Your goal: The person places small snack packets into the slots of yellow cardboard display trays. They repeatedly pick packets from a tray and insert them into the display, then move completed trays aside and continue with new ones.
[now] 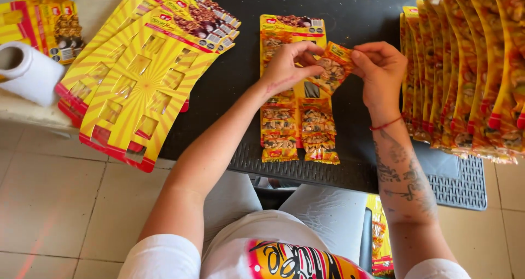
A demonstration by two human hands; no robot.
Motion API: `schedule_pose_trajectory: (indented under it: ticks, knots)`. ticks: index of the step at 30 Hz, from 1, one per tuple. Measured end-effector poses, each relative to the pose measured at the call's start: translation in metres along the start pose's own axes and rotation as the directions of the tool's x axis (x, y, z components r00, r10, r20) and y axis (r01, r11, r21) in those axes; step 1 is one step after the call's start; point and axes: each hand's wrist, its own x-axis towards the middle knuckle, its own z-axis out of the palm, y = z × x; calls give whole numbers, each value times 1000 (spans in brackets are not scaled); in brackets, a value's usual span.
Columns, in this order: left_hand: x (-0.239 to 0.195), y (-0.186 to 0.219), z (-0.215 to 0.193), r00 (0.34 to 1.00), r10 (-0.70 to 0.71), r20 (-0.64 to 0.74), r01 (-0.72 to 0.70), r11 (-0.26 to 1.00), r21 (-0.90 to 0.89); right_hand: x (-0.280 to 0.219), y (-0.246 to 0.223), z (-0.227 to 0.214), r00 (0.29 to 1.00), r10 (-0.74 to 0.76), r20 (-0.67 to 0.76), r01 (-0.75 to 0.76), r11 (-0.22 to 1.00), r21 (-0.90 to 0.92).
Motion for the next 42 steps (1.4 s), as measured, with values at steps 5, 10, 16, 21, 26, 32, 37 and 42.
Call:
schedule_pose_trajectory:
  ticks: [5, 10, 16, 21, 26, 32, 37, 42]
  knots:
    - [-11, 54, 5, 987, -159, 23, 159, 987, 15, -17, -32, 15, 993, 14, 118, -17, 999, 27]
    - [-10, 40, 5, 999, 36, -5, -35, 990, 138, -17, -31, 12, 933, 79, 351, -57, 996, -71]
    - [-15, 40, 3, 990, 119, 72, -131, 629, 766, -3, 18, 2, 925, 186, 332, -110, 966, -235]
    - [-14, 22, 1, 997, 35, 73, -80, 392, 917, -9, 36, 17, 959, 75, 274, 51, 904, -425]
    - [-17, 32, 19, 977, 209, 44, -120, 369, 922, -4, 48, 19, 927, -160, 340, 321, 807, -495]
    - [-28, 22, 55, 944, -35, 329, -254, 560, 788, 96, 88, 6, 826, -507, 246, 501, 460, -733]
    - [-28, -12, 69, 923, -115, 368, -286, 437, 853, 176, 98, -10, 889, -434, 148, 226, 133, -965]
    - [-31, -9, 69, 929, -162, 333, -234, 441, 867, 249, 145, -30, 955, -271, 120, 158, 123, -980]
